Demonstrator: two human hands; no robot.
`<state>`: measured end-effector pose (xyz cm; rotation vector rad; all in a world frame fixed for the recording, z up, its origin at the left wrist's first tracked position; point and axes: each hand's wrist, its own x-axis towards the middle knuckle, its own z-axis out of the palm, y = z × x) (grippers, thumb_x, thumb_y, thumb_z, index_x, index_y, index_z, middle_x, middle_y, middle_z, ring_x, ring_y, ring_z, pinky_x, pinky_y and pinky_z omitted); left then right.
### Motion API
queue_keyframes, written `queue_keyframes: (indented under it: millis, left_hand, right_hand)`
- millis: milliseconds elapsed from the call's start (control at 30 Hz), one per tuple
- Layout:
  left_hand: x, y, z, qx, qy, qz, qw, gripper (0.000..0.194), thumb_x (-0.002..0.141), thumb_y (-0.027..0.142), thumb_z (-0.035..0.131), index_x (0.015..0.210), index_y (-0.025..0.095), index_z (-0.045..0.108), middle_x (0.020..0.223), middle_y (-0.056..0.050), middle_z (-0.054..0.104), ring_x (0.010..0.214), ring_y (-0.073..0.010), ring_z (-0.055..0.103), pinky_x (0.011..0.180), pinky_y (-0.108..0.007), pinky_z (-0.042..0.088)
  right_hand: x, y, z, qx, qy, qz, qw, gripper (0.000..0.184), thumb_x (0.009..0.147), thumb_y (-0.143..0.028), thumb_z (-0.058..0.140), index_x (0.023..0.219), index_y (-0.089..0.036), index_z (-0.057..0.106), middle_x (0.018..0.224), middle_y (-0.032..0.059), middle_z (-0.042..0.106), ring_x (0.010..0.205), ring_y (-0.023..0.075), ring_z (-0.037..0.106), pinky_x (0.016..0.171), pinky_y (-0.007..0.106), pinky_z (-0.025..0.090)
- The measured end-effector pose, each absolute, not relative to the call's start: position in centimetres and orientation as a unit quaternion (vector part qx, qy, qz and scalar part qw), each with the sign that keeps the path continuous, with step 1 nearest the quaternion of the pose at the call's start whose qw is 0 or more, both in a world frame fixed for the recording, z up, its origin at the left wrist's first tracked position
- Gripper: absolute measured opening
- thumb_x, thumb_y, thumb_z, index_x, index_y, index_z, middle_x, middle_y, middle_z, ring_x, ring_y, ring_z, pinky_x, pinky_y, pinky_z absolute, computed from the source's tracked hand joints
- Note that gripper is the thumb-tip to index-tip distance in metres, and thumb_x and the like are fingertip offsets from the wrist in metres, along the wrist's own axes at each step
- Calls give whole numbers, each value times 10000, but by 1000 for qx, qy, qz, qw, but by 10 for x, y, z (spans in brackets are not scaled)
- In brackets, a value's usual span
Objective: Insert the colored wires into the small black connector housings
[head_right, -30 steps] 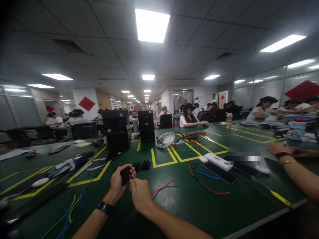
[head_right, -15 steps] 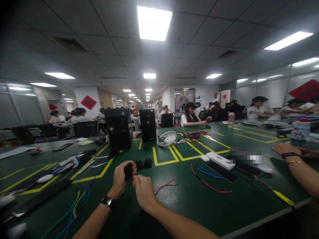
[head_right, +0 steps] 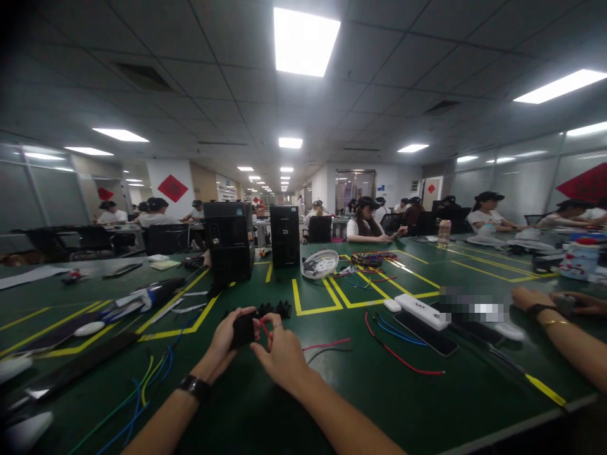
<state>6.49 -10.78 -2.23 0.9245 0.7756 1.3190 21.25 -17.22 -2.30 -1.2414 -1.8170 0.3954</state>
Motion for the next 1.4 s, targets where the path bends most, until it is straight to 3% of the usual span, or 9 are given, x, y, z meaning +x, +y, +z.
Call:
queue_keyframes:
  millis: [100,233,367,567,767,1067,1167,1233,1400]
  left_hand:
    - [84,-124,-24,408,369,520,653,434,790,509,537,973,125,623,668,-69,660,534,-180,610,521,-287,465]
    - [94,-132,-27,395,381,490,677,590,773,669,448,1044,164,591,729,-74,662,613,-196,635,529,-280,470]
    - [91,-128,-30,408,354,499,678,635,800,683,366,1178,190,501,867,-118,662,683,-211,636,569,-318,487]
    - [74,-113,-32,586,399,609,355,303,828,442,521,979,209,642,879,-86,650,838,-216,552,744,-301,422]
    - [49,-103,-37,686,461,555,95,211,844,310,494,956,217,647,1010,-95,608,1008,-259,490,914,-384,347]
    - [34,-87,-54,695,617,364,-61,403,905,359,365,1262,226,494,1381,-130,402,1306,-300,279,997,-483,289]
    - [34,-84,-57,697,643,311,-66,439,914,384,336,1323,259,437,1447,-101,335,1343,-305,232,1022,-491,269]
    - [34,-84,-57,708,645,280,-61,466,914,411,326,1353,276,403,1472,-91,302,1355,-316,217,1033,-497,260]
    - [38,-82,-52,720,645,247,-61,523,904,472,314,1392,289,356,1500,-100,248,1366,-356,187,1038,-522,236]
  right_hand:
    - [221,-170,-25,-510,-762,118,381,694,696,-343,720,1318,-256,426,710,-20,642,626,167,600,579,220,368]
    - [232,-168,-24,-505,-793,81,330,515,716,-375,708,1204,-296,563,837,17,699,751,199,643,649,235,394]
    - [255,-156,-11,-526,-791,55,307,483,798,-371,624,1260,-259,537,848,51,708,756,202,642,657,238,390]
    - [312,-101,15,-599,-774,64,197,415,782,-329,639,1169,-179,630,1032,112,688,918,229,631,722,241,408]
    - [322,-53,4,-608,-780,89,119,385,738,-189,652,1122,-161,669,1035,117,693,930,236,642,738,242,430]
    - [314,-24,-9,-582,-796,111,121,463,760,-247,646,1215,-171,602,1159,115,647,1045,241,607,847,257,425]
    - [316,-28,-10,-589,-789,99,145,603,749,-313,661,1296,-107,512,1210,173,604,1092,277,576,876,290,415]
    - [319,-33,-7,-596,-780,87,172,567,808,-340,590,1298,-72,492,1207,198,597,1101,286,565,884,308,404]
    - [327,-64,17,-584,-757,63,287,357,917,-339,372,988,-154,669,998,115,678,949,235,604,810,292,405]
